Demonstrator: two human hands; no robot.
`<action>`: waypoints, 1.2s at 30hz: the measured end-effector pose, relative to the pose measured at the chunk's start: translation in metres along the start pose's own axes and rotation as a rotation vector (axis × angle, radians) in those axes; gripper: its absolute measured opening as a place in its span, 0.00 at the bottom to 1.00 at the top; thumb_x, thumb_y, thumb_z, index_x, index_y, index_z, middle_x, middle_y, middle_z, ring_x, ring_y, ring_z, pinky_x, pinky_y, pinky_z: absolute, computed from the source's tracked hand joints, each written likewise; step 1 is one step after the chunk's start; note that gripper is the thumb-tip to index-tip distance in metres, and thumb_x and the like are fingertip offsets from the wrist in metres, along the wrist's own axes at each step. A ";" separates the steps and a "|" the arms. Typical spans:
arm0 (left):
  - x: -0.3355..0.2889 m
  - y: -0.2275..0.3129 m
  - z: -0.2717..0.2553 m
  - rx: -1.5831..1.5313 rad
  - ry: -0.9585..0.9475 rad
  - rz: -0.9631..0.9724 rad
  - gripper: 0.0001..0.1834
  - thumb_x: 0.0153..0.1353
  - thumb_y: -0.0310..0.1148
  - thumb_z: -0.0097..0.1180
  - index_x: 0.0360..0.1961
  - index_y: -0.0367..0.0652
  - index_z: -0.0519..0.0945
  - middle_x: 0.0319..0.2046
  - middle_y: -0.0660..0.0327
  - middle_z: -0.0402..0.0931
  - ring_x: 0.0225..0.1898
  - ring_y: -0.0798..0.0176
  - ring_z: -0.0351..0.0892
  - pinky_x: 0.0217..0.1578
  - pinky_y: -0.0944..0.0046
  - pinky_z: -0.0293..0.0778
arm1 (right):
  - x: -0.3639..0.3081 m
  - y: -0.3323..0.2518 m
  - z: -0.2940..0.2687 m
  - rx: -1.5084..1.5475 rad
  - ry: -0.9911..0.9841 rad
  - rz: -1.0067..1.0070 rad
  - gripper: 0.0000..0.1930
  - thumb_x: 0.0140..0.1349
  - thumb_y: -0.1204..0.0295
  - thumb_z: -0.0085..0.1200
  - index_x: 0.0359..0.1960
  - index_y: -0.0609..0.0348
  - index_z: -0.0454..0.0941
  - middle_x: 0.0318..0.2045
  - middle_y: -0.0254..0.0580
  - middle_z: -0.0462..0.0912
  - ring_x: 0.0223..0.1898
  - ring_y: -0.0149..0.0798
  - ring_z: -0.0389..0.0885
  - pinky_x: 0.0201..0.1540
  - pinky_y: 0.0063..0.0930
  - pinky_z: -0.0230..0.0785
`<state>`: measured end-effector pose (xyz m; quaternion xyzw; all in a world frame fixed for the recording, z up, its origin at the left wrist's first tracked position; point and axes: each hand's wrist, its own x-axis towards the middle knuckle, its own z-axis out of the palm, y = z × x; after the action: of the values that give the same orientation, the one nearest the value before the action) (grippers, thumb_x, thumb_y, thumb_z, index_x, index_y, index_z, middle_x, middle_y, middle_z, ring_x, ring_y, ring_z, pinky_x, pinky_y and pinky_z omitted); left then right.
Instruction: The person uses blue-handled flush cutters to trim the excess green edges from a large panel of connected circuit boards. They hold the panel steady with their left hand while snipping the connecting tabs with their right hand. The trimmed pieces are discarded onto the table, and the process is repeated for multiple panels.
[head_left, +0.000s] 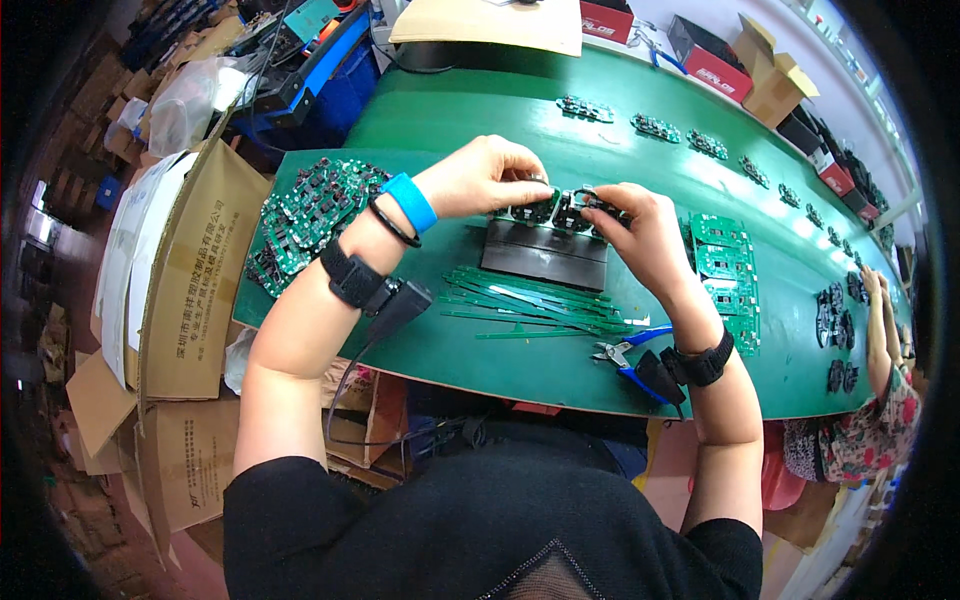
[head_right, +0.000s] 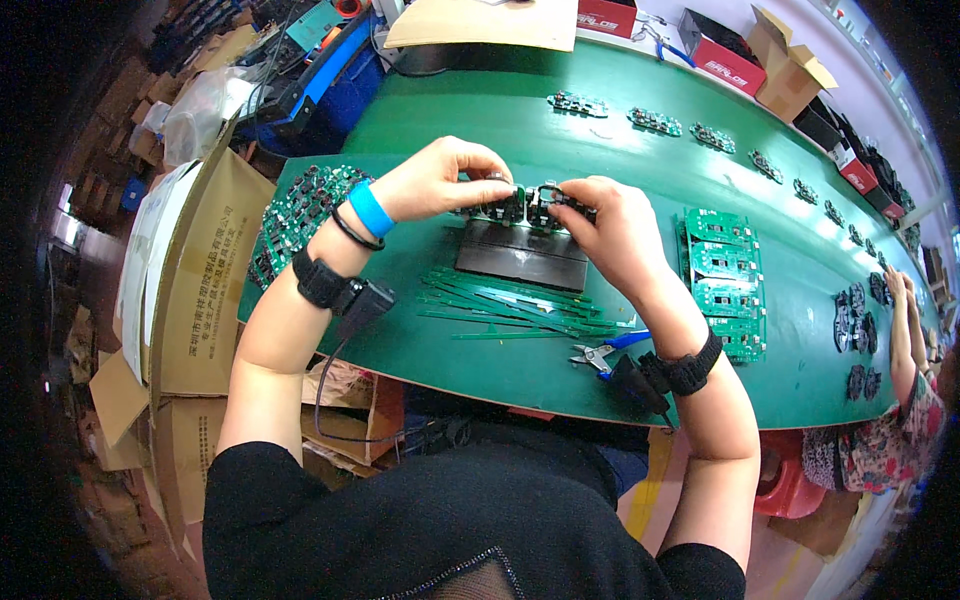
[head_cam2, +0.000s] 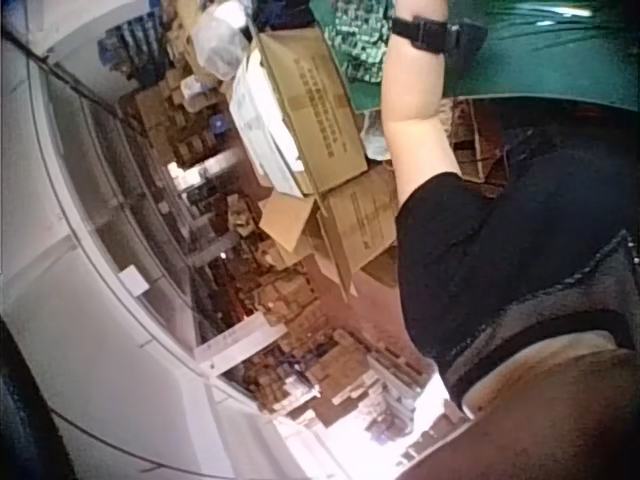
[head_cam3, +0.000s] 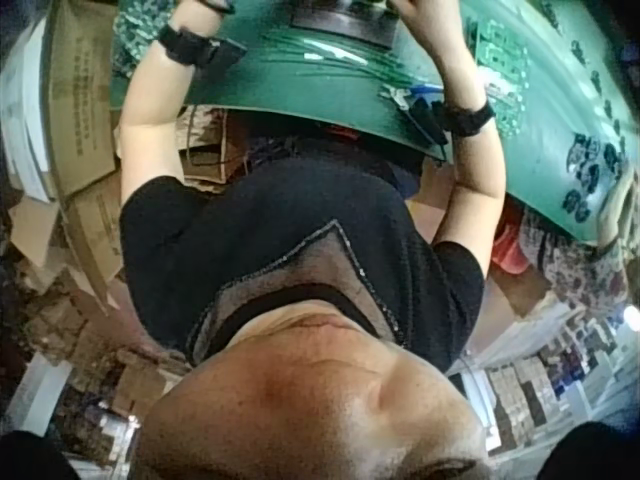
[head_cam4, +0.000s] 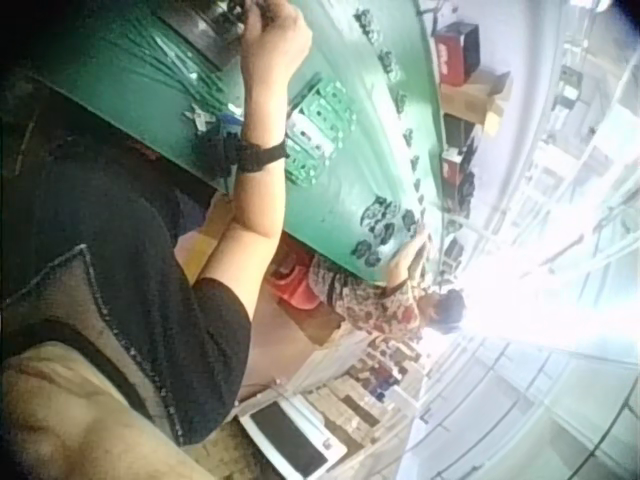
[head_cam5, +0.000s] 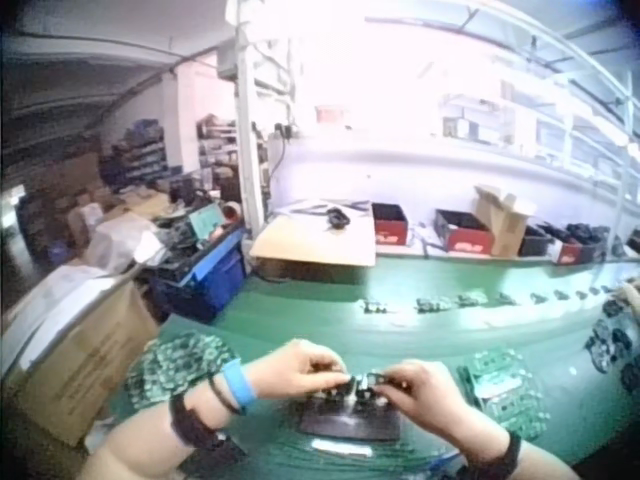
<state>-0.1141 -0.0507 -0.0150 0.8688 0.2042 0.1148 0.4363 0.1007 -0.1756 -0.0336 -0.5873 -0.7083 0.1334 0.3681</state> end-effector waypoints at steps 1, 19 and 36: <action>-0.004 0.003 0.004 0.041 0.016 0.023 0.11 0.62 0.35 0.60 0.38 0.36 0.82 0.30 0.64 0.80 0.34 0.74 0.74 0.37 0.70 0.72 | -0.001 0.001 0.000 -0.009 -0.013 0.004 0.12 0.55 0.67 0.61 0.36 0.62 0.82 0.31 0.50 0.82 0.33 0.51 0.81 0.37 0.38 0.72; 0.059 -0.084 -0.037 -0.058 0.167 -0.308 0.21 0.51 0.44 0.70 0.38 0.37 0.84 0.32 0.62 0.82 0.33 0.70 0.76 0.35 0.70 0.71 | 0.080 0.097 0.046 0.183 -0.164 0.527 0.15 0.51 0.63 0.57 0.31 0.66 0.83 0.24 0.47 0.82 0.28 0.37 0.80 0.35 0.30 0.72; 0.143 -0.189 -0.077 -0.457 0.981 -0.567 0.16 0.43 0.29 0.75 0.31 0.35 0.82 0.30 0.58 0.80 0.29 0.63 0.76 0.31 0.59 0.73 | -0.011 0.011 -0.005 0.602 -0.143 0.397 0.09 0.53 0.73 0.58 0.32 0.67 0.78 0.24 0.29 0.78 0.28 0.21 0.71 0.30 0.20 0.65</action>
<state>-0.0644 0.1703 -0.1182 0.5109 0.5748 0.4216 0.4804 0.1131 -0.1839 -0.0408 -0.5680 -0.5335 0.4454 0.4409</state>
